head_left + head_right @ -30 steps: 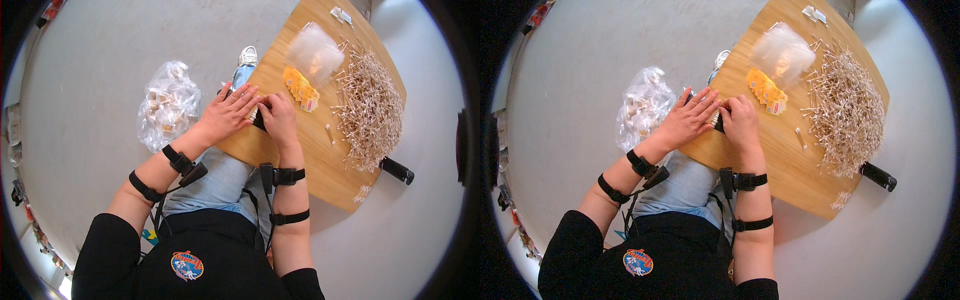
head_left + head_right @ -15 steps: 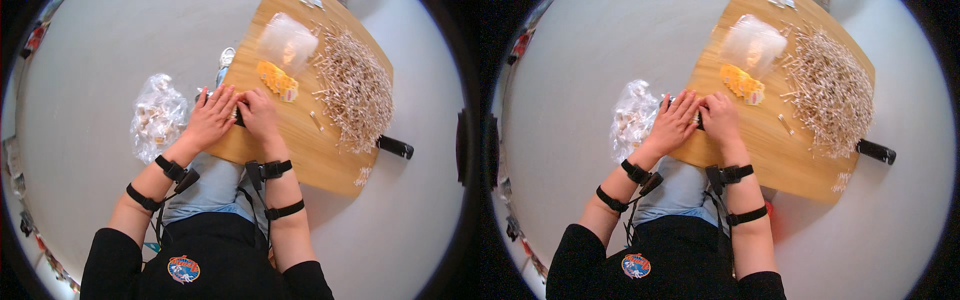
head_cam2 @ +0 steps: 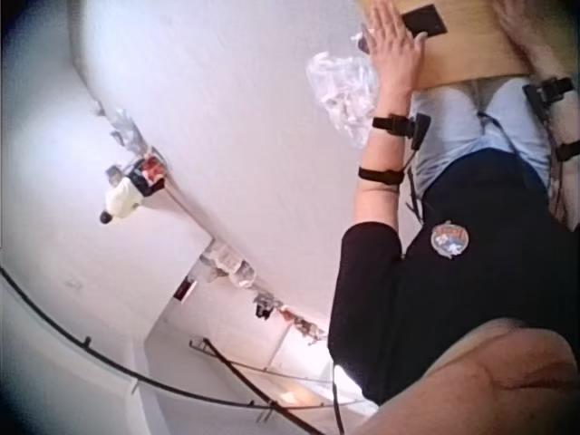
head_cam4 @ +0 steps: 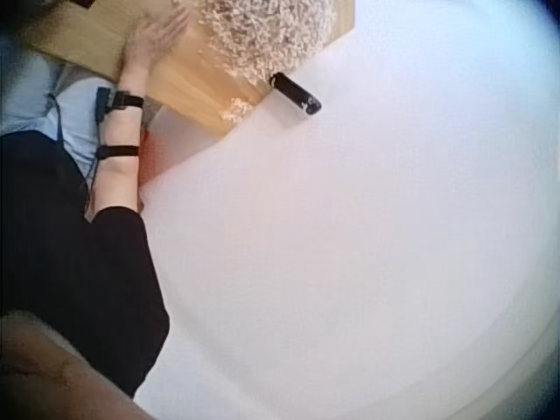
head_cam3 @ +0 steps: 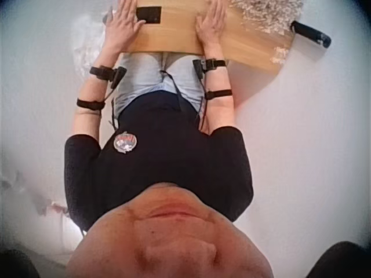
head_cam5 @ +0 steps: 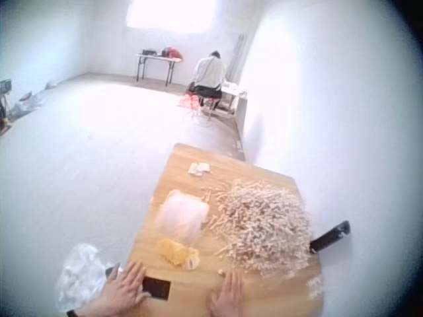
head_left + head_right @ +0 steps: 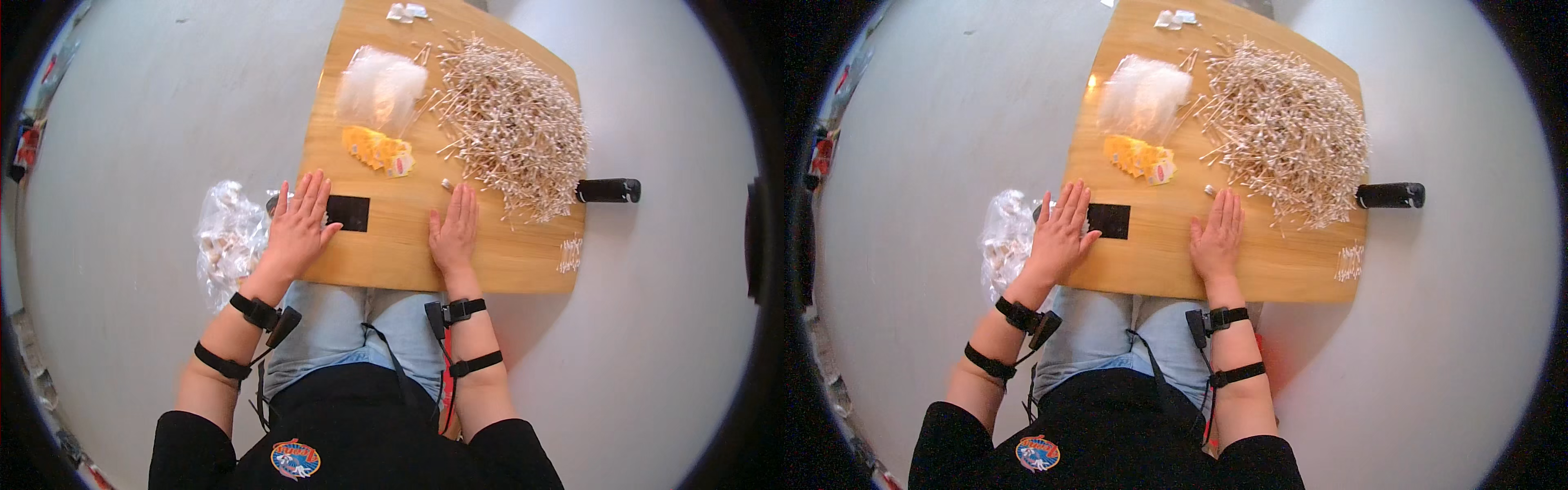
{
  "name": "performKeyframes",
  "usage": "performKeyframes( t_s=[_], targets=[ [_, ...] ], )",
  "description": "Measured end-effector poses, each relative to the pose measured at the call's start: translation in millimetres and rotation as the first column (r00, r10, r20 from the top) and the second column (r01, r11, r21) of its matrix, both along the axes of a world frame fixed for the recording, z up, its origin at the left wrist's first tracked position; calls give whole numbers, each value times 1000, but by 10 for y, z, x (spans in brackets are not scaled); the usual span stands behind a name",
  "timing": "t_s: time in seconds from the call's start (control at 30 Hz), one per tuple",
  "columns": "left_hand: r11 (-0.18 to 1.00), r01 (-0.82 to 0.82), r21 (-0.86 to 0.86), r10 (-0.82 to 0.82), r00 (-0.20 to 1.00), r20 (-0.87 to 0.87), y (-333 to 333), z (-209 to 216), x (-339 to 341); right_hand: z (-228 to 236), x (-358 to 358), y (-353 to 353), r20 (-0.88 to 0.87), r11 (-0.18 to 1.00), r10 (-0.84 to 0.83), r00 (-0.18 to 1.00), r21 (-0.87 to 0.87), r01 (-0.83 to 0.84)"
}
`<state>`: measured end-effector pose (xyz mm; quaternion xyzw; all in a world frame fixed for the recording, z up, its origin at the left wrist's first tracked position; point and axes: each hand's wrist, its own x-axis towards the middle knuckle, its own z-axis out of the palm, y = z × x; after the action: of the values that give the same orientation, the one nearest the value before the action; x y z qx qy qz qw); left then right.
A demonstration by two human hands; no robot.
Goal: Picking up small wooden sticks from a large pile and arranging them into a black tray holder.
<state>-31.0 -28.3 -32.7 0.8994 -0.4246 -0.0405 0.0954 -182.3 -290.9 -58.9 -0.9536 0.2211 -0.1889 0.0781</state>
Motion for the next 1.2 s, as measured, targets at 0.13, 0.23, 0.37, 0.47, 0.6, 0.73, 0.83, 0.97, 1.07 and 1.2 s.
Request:
performKeyframes(
  t_s=[0.13, 0.23, 0.37, 0.47, 0.6, 0.73, 0.83, 0.97, 1.07, 1.2],
  targets=[
    [999, -40, -1, 40, 999, -21, -36, -107, -53, -65, -80, -117, -232, 999, -34, 972, -48, 24],
    [999, -33, -42, 33, 999, -10, -166, -64, -164, -30, -80, -97, -280, 1000, -19, 960, 0, 20],
    [983, 54, -176, -57, 998, -14, -606, -113, -470, 65, -160, 45, -252, 992, 120, 960, 55, -110],
    [952, 102, -288, -132, 988, -84, -967, -298, -695, 87, -272, 184, -235, 975, 211, 949, 120, -187],
    [965, 90, -245, -103, 994, -40, -1187, -439, -776, 11, -461, 192, -186, 958, 286, 940, 94, -273],
    [970, 99, -222, -117, 991, -70, -1167, -404, -751, -8, -604, -90, -8, 955, 214, 977, 215, -207],
    [976, 101, -192, -118, 990, -81, -1201, -324, -775, -161, -775, -551, 205, 945, -327, 922, 41, 326],
    [980, 75, -186, -92, 993, -81, -1146, -313, -754, -24, -767, -965, 197, 901, -426, 883, 182, 394],
    [973, 86, -213, -108, 990, -94, -1210, -268, -767, -67, -724, -886, 131, 930, -313, 941, 243, 275],
    [974, 63, -219, -93, 987, -129, -1198, -238, -742, 10, -501, -541, 209, 957, -93, 974, 287, 30]
  ],
)
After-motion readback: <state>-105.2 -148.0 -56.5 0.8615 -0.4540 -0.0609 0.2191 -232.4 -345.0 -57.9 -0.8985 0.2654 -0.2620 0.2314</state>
